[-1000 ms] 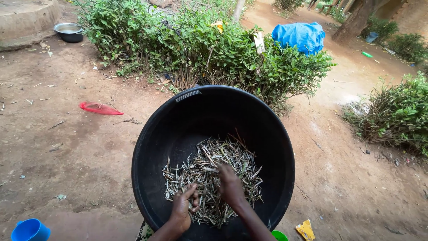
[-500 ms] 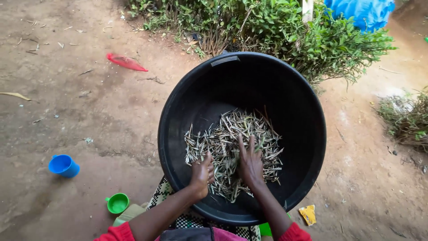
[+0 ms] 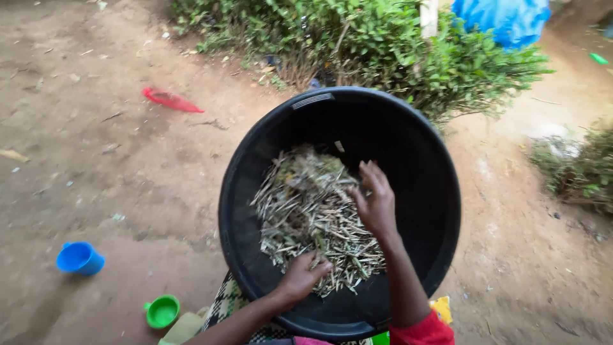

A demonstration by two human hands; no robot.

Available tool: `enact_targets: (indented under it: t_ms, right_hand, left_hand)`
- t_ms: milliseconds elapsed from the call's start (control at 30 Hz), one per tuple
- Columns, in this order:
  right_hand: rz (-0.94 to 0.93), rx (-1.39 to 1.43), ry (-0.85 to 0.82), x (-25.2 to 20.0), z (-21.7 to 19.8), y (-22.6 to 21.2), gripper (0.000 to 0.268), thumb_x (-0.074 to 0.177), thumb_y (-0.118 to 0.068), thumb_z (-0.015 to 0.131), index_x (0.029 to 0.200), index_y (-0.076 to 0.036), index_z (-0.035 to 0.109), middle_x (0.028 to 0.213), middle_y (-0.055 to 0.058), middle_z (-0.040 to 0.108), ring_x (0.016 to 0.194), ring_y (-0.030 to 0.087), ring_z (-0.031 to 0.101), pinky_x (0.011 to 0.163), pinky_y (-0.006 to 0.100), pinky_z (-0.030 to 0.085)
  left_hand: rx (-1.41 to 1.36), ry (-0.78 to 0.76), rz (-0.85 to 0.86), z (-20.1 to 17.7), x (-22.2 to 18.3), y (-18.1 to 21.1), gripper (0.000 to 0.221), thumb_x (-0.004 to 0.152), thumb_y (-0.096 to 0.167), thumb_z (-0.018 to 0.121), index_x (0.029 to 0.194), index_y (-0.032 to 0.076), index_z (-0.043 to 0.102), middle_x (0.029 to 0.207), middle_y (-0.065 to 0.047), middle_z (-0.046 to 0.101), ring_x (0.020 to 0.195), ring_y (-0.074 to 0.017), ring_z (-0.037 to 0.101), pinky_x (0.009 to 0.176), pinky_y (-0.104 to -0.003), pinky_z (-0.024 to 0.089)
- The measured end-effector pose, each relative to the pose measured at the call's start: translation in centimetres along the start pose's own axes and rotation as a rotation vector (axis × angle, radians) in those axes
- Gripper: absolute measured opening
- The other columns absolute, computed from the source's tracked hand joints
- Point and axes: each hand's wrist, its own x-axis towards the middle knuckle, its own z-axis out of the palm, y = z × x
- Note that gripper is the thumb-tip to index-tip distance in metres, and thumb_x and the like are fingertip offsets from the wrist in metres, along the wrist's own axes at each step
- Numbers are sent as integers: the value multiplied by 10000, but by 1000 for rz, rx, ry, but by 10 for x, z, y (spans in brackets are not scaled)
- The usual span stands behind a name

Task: Sorting through dried plant pods in a large black basin to separate or clean them.

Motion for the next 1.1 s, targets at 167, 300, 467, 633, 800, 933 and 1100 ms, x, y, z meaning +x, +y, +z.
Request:
enact_targets:
  t_ms: [167, 300, 467, 633, 800, 933, 1100]
  right_hand:
    - [111, 67, -78, -122, 2, -6, 496, 823, -27, 744, 1312, -92, 705, 1071, 73, 756, 725, 173, 645, 625, 326, 565]
    - [98, 260, -443, -161, -1, -64, 636, 893, -146, 727, 1510, -115, 574, 1258, 158, 745, 1126, 315, 742, 961, 475, 605]
    - [88, 244, -530, -194, 45, -8, 542, 963, -150, 730, 1480, -90, 580, 1381, 220, 641, 1242, 380, 658, 1050, 546, 545]
    - [137, 386, -380, -190, 44, -17, 512, 866, 23, 777, 1358, -50, 655, 1226, 178, 723, 1141, 299, 747, 1043, 460, 632]
    - [-12, 275, -379, -212, 78, 18, 297, 1029, -45, 634, 1321, 2, 664, 1278, 247, 710, 1072, 337, 754, 928, 416, 668]
    - [-25, 296, -448, -219, 85, 33, 406, 1072, -61, 531, 1456, 73, 536, 1478, 352, 541, 1140, 437, 718, 957, 448, 649]
    - [24, 218, -527, -227, 88, 42, 181, 1097, -97, 521, 1089, 4, 670, 1135, 189, 724, 1017, 293, 748, 944, 389, 655]
  left_hand:
    - [-374, 79, 128, 10, 38, -58, 90, 977, 139, 713, 960, 51, 726, 821, -19, 694, 690, -113, 547, 648, -271, 465]
    - [-379, 110, 250, 11, 70, -102, 107, 959, 98, 725, 918, 4, 753, 785, -62, 708, 688, -147, 591, 664, -292, 507]
    - [-227, 172, 226, 5, 66, -83, 179, 912, 158, 770, 1039, 35, 745, 824, -79, 745, 750, -186, 718, 770, -347, 624]
    - [-116, -10, 197, 3, 66, -79, 346, 972, 204, 733, 1220, 58, 540, 783, -65, 636, 565, -188, 694, 555, -363, 675]
    - [112, 63, 279, 4, 70, -96, 176, 1022, 285, 583, 1018, 156, 702, 843, -34, 784, 773, -154, 787, 768, -377, 667]
    - [166, 112, 245, 5, 71, -98, 109, 952, 258, 741, 1002, 162, 739, 699, 30, 643, 609, -96, 607, 618, -275, 532]
    - [333, 252, 306, 8, 51, -66, 247, 769, 350, 907, 937, 201, 803, 839, 59, 821, 780, -86, 781, 777, -275, 651]
